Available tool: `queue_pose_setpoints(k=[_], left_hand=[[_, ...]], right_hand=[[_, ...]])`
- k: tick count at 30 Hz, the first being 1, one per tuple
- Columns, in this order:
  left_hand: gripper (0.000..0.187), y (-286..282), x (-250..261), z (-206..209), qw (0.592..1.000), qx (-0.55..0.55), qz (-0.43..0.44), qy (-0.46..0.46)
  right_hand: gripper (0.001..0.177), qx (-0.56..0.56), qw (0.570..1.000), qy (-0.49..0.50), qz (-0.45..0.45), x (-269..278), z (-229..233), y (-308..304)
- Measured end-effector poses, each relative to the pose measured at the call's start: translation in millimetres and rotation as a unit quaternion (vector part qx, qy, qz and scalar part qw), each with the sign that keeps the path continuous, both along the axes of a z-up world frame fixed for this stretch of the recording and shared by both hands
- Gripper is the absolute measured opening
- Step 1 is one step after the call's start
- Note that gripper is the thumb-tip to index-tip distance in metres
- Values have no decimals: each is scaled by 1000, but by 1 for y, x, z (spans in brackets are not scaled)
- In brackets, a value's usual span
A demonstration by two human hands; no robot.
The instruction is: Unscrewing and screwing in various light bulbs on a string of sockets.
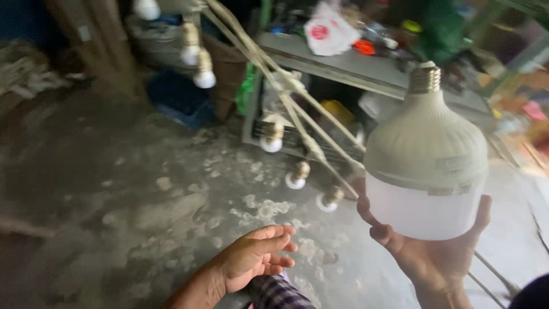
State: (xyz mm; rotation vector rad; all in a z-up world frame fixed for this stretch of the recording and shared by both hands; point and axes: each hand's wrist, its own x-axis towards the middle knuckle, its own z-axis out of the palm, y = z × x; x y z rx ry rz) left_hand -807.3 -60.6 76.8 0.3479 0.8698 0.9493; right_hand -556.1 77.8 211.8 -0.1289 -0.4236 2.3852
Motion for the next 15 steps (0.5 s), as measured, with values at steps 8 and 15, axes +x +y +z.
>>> queue_pose_setpoints(k=[8,15], left_hand=[[61,-38,-110,-22,984,-64,167,26],[62,-14,-244,15,970,-34,233,56]], right_hand=[[99,-2,982,100,163,-150,-8,18],[103,60,982,-109,142,-289,-30,27]])
